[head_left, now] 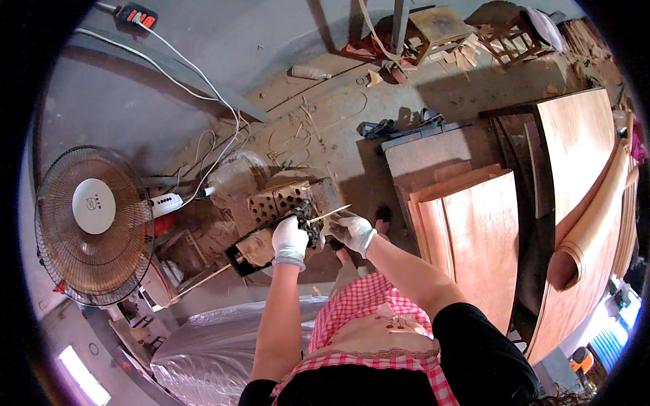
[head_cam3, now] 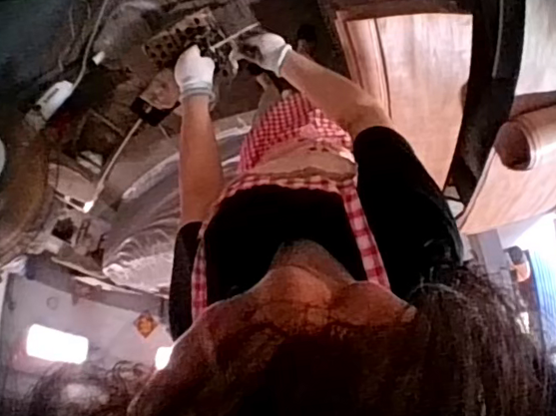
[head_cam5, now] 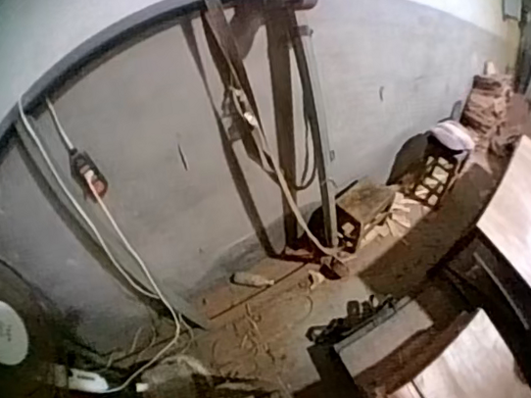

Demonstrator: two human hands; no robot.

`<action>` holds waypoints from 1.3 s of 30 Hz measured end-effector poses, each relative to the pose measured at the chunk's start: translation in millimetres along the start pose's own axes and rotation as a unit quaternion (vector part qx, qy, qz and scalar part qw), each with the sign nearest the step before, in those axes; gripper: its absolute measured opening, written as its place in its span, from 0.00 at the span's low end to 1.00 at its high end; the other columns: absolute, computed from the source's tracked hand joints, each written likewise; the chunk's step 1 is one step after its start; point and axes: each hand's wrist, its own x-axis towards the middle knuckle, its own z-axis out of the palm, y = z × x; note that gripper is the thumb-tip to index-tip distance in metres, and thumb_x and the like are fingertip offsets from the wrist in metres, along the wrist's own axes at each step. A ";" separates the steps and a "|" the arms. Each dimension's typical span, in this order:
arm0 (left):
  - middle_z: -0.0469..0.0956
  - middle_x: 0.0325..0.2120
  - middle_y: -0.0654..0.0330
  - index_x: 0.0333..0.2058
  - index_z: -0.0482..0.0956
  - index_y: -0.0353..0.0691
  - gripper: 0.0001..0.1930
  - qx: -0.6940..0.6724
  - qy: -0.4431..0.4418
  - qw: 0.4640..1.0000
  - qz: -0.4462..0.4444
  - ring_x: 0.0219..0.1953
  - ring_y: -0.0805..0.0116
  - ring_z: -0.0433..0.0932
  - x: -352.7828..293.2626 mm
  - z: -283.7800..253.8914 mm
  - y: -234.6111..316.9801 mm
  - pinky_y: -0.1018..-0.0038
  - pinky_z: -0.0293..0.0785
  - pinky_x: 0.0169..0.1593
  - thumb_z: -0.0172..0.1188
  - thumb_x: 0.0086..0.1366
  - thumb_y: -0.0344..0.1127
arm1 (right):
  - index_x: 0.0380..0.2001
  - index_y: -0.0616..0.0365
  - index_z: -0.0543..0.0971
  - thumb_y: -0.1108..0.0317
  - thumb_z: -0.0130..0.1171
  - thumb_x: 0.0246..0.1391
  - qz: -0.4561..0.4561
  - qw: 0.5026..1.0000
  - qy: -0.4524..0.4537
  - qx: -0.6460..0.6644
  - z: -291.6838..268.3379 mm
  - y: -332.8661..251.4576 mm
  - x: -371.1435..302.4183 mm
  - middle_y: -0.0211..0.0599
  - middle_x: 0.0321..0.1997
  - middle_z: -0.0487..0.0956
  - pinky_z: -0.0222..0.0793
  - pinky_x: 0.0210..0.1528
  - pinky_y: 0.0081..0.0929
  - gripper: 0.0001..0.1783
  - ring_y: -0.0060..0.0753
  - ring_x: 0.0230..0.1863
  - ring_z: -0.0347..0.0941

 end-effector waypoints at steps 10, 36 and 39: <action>0.79 0.34 0.45 0.34 0.81 0.39 0.11 -0.006 0.021 1.000 0.005 0.40 0.44 0.77 1.0 6.6 -2.9 0.58 0.73 0.44 0.57 0.51 0.31 | 0.44 0.63 0.77 0.67 0.66 0.53 0.009 0.996 -0.009 -0.094 57.6 8.3 -20.5 0.37 0.38 0.82 0.75 0.38 0.29 0.16 0.31 0.35 0.78; 0.81 0.36 0.48 0.43 0.80 0.34 0.13 -0.117 0.326 0.936 0.065 0.39 0.51 0.79 -48.7 -19.8 23.7 0.65 0.76 0.44 0.56 0.61 0.32 | 0.30 0.59 0.78 0.68 0.60 0.58 -0.255 0.913 0.121 -0.296 14.2 -31.5 -39.5 0.25 0.25 0.76 0.66 0.32 0.21 0.06 0.18 0.27 0.67; 0.77 0.42 0.46 0.45 0.78 0.32 0.15 -0.045 0.349 0.928 0.118 0.45 0.47 0.75 -39.3 -31.6 14.5 0.60 0.71 0.51 0.56 0.60 0.31 | 0.31 0.61 0.79 0.67 0.59 0.58 -0.278 0.902 0.125 -0.306 12.9 -50.0 -49.2 0.26 0.26 0.77 0.66 0.35 0.21 0.08 0.17 0.28 0.68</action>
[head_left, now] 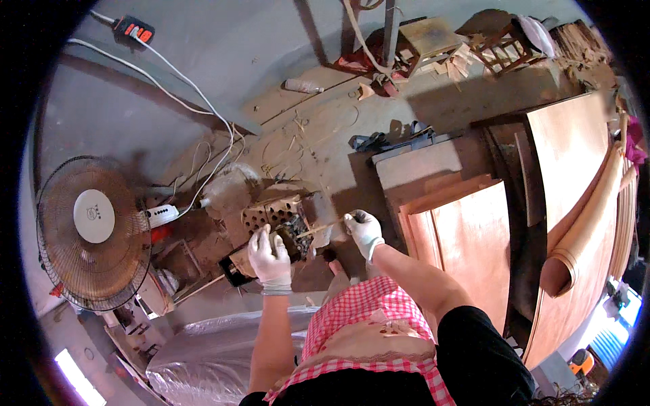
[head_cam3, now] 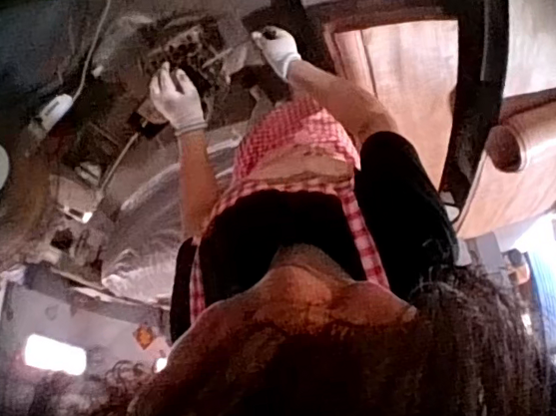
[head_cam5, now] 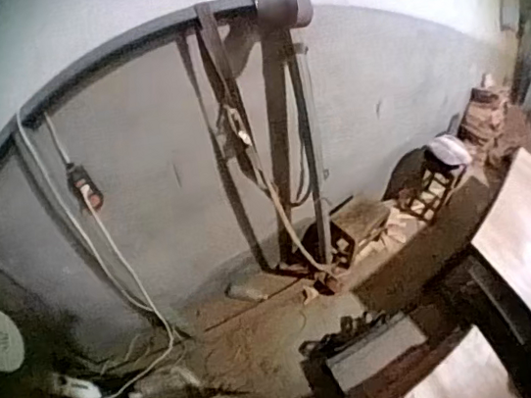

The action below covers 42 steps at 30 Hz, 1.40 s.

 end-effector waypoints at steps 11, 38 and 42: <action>0.74 0.49 0.44 0.53 0.72 0.36 0.24 -0.011 -0.147 0.987 0.062 0.56 0.48 0.68 34.4 9.8 24.2 0.53 0.56 0.64 0.59 0.58 0.39 | 0.32 0.62 0.80 0.65 0.60 0.55 -0.197 0.942 0.170 -0.211 -193.4 -141.6 58.0 0.32 0.28 0.78 0.67 0.37 0.24 0.10 0.22 0.30 0.68; 0.81 0.27 0.62 0.45 0.80 0.36 0.13 -0.306 -0.438 0.841 -0.085 0.28 0.75 0.78 164.6 31.8 41.3 0.75 0.73 0.33 0.56 0.64 0.32 | 0.45 0.67 0.78 0.55 0.62 0.56 -0.282 0.890 0.241 -0.264 -244.3 -484.2 27.9 0.38 0.39 0.82 0.70 0.44 0.25 0.24 0.27 0.39 0.75; 0.83 0.30 0.57 0.43 0.82 0.39 0.13 -0.162 -0.462 0.869 -0.077 0.32 0.67 0.82 186.9 16.5 31.7 0.70 0.75 0.38 0.56 0.63 0.35 | 0.44 0.66 0.79 0.56 0.60 0.56 -0.316 0.862 0.170 -0.359 -173.9 -494.1 22.7 0.39 0.38 0.83 0.70 0.44 0.27 0.22 0.30 0.37 0.76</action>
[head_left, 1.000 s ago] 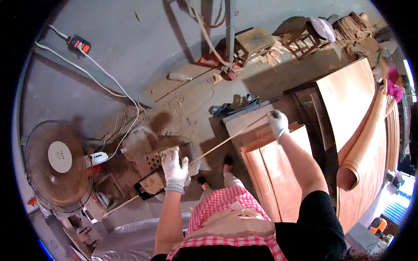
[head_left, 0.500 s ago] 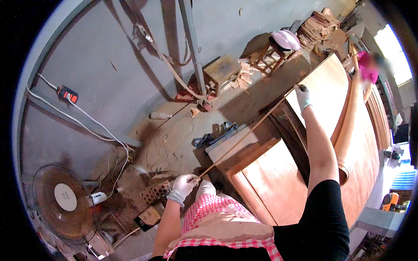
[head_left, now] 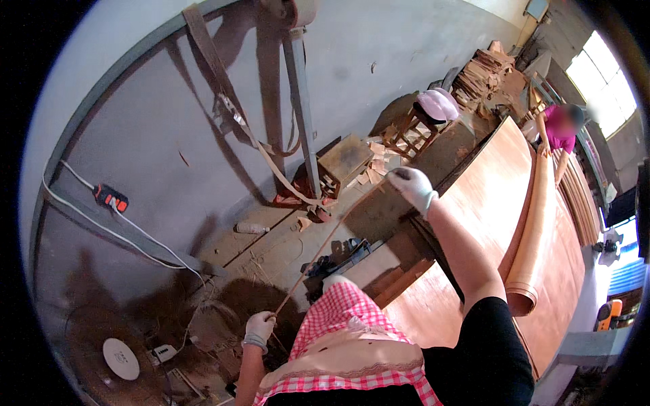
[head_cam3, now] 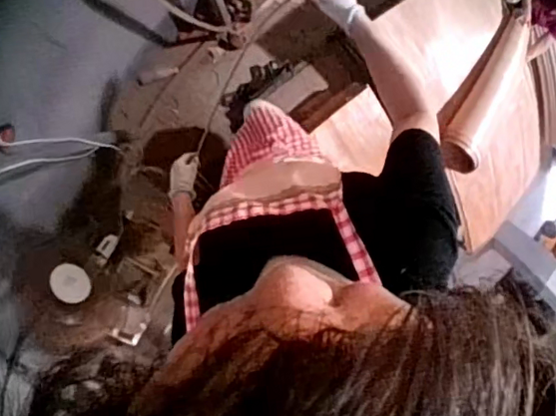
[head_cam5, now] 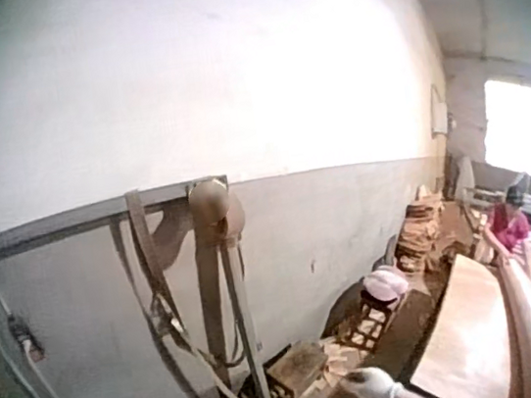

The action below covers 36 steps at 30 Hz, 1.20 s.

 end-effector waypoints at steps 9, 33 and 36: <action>0.79 0.45 0.47 0.46 0.79 0.33 0.18 0.005 0.203 0.978 0.037 0.46 0.54 0.79 21.5 11.5 -14.5 0.66 0.73 0.51 0.60 0.59 0.37 | 0.47 0.64 0.78 0.52 0.57 0.55 -0.088 0.961 -0.221 -0.144 79.1 -65.3 0.2 0.56 0.42 0.80 0.70 0.49 0.39 0.26 0.54 0.44 0.77; 0.70 0.54 0.56 0.55 0.69 0.40 0.30 -0.870 0.273 0.409 0.024 0.58 0.57 0.67 127.8 44.7 444.5 0.60 0.63 0.62 0.37 0.71 0.59 | 0.40 0.58 0.79 0.56 0.54 0.59 -0.321 0.756 -0.561 0.099 116.5 -29.5 208.6 0.43 0.38 0.80 0.70 0.47 0.32 0.16 0.40 0.41 0.77; 0.75 0.48 0.59 0.49 0.72 0.42 0.24 -0.906 0.335 0.251 0.067 0.50 0.60 0.72 142.5 68.4 440.4 0.60 0.67 0.58 0.40 0.72 0.55 | 0.42 0.61 0.78 0.59 0.56 0.59 -0.271 0.753 -0.591 0.105 108.8 -20.3 209.7 0.39 0.38 0.80 0.71 0.46 0.28 0.16 0.32 0.40 0.77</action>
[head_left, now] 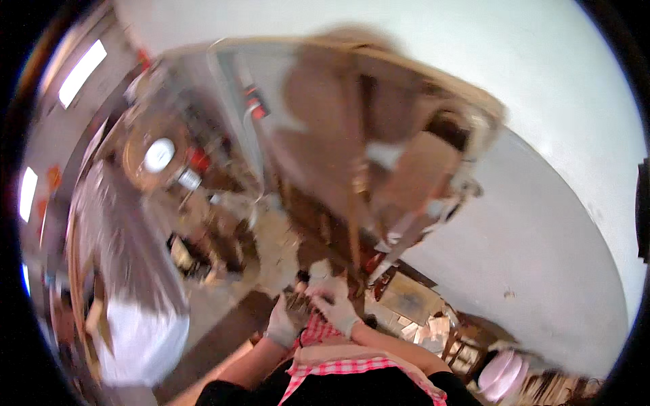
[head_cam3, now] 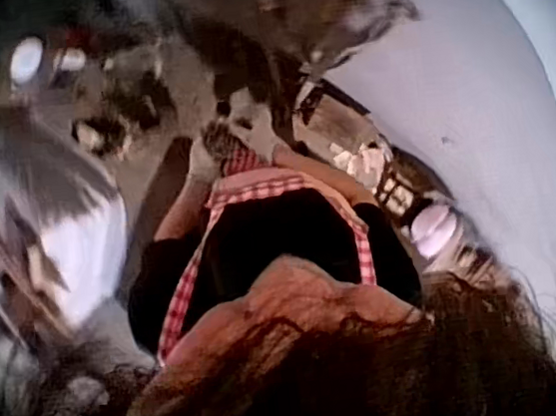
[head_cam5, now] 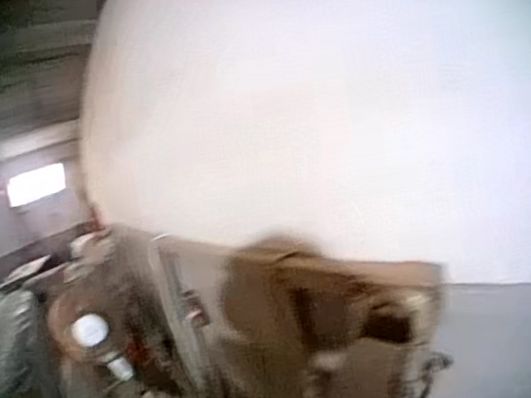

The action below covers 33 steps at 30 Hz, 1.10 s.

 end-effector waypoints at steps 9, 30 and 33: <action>0.73 0.42 0.64 0.48 0.71 0.42 0.17 -0.037 0.083 0.987 0.133 0.49 0.64 0.72 -12.9 -21.7 -45.5 0.64 0.69 0.56 0.50 0.70 0.48 | 0.42 0.61 0.79 0.55 0.57 0.60 0.259 0.923 -0.172 0.228 -34.2 -21.1 -12.1 0.31 0.30 0.79 0.70 0.30 0.22 0.19 0.21 0.26 0.73; 0.74 0.50 0.55 0.53 0.69 0.38 0.25 -0.244 0.066 0.950 0.182 0.50 0.60 0.73 -25.0 2.7 -115.2 0.63 0.70 0.55 0.42 0.72 0.54 | 0.45 0.61 0.79 0.58 0.57 0.60 0.313 0.861 -0.366 0.165 -46.8 -17.3 16.6 0.31 0.37 0.80 0.71 0.41 0.22 0.18 0.22 0.37 0.74; 0.76 0.46 0.59 0.50 0.70 0.43 0.15 -0.126 0.113 0.939 0.299 0.48 0.62 0.74 -20.5 -5.9 -160.1 0.67 0.73 0.49 0.44 0.73 0.45 | 0.47 0.58 0.76 0.58 0.53 0.63 0.345 0.831 -0.406 0.158 -61.4 -13.1 -4.0 0.29 0.32 0.78 0.67 0.31 0.21 0.16 0.22 0.29 0.72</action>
